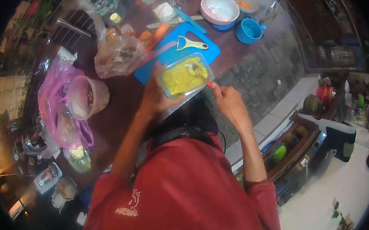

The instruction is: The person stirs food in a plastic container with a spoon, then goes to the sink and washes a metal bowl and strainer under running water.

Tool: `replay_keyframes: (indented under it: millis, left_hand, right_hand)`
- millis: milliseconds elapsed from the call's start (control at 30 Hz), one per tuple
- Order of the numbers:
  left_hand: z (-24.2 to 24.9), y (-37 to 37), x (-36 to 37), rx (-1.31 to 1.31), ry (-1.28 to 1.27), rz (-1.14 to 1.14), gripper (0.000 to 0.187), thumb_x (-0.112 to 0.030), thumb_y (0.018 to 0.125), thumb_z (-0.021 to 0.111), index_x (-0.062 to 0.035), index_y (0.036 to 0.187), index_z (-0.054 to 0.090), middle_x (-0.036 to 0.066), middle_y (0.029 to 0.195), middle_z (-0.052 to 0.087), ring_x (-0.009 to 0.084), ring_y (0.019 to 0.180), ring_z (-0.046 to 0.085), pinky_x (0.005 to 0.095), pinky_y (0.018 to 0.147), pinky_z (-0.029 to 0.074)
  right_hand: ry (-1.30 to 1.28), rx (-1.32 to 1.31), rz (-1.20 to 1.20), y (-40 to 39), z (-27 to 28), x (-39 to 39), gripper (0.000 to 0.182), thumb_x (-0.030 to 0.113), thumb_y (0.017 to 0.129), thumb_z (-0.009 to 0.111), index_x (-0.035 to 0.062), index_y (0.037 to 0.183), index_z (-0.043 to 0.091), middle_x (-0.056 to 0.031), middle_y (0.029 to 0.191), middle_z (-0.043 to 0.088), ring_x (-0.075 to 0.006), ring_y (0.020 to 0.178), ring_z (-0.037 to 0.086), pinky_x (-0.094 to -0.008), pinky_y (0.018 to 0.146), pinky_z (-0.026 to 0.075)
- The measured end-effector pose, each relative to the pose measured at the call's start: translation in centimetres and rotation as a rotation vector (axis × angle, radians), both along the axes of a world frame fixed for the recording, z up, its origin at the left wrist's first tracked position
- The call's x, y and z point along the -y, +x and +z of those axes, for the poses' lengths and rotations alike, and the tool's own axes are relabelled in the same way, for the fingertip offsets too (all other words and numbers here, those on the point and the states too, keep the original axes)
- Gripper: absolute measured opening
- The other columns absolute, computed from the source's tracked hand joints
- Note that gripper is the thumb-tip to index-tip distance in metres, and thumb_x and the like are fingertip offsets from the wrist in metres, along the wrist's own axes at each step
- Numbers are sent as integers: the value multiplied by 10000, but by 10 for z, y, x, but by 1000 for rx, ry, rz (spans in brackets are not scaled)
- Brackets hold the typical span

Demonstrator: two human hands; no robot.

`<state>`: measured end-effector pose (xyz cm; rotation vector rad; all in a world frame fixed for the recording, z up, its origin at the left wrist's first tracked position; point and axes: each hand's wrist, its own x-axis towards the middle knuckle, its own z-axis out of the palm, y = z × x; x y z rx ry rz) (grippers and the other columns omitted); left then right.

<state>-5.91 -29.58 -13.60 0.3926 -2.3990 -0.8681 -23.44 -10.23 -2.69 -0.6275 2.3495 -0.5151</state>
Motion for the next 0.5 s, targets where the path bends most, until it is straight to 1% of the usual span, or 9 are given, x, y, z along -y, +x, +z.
replay_keyframes:
  millis: [33,100,167,233,300,367,400,467,500]
  left_hand:
    - [0,0,-2,66,8,35,1256,-383,594,978,7,1546,258,288,1554,359,446,1460,364,516,1200,343]
    - [1,1,-6,134,15,62,1274,-411,599,971,-3,1556,236,273,1564,355,424,1451,379,527,1197,337]
    - [2,2,-7,111,-20,78,1256,-417,618,962,15,1553,243,269,1577,344,411,1457,376,533,1201,326]
    - [0,2,-7,86,-30,74,1245,-423,626,957,18,1550,248,263,1577,349,409,1458,377,538,1203,323]
    - [2,5,-7,67,-43,70,1234,-428,635,952,21,1547,253,257,1577,354,407,1460,378,542,1204,319]
    - [7,3,-11,85,0,92,1193,-380,620,977,29,1517,306,295,1524,388,455,1413,412,503,1172,366]
    - [6,4,-12,85,3,83,1193,-380,620,977,29,1517,306,295,1524,388,455,1413,412,503,1172,366]
    - [3,4,-13,94,-31,111,1228,-425,647,949,-2,1559,244,250,1563,373,424,1418,420,557,1190,329]
    - [3,4,-15,93,-34,111,1228,-425,647,949,-2,1559,244,250,1563,373,424,1418,420,557,1190,329]
  right_hand:
    - [0,-3,-12,1,-1,5,696,561,1057,479,-74,846,668,-255,661,558,-330,648,567,-495,702,465]
    - [-33,33,-49,3,-4,15,648,492,1062,500,-84,814,664,-326,710,608,-504,736,640,-534,683,476]
    - [-67,11,-71,7,-20,9,637,479,1065,499,-87,827,672,-331,715,608,-514,741,635,-537,689,478]
    - [-107,-13,-70,10,-13,14,627,466,1067,498,-90,841,679,-337,720,609,-524,746,629,-540,695,481]
    - [-57,6,-61,20,1,15,614,445,1075,487,-90,843,678,-353,744,608,-538,787,633,-550,719,484]
    - [-99,1,-73,22,-4,22,607,435,1077,481,-89,844,679,-356,758,611,-538,806,636,-551,728,487]
    - [-139,-5,-85,23,-8,22,601,425,1080,474,-88,845,681,-359,773,615,-538,825,639,-552,738,489]
    - [-131,-14,-108,20,-17,19,597,421,1082,467,-85,856,688,-358,787,622,-537,848,642,-551,750,491]
    - [-128,-23,-118,19,-17,21,594,416,1084,460,-83,866,695,-357,802,630,-535,871,644,-550,761,494]
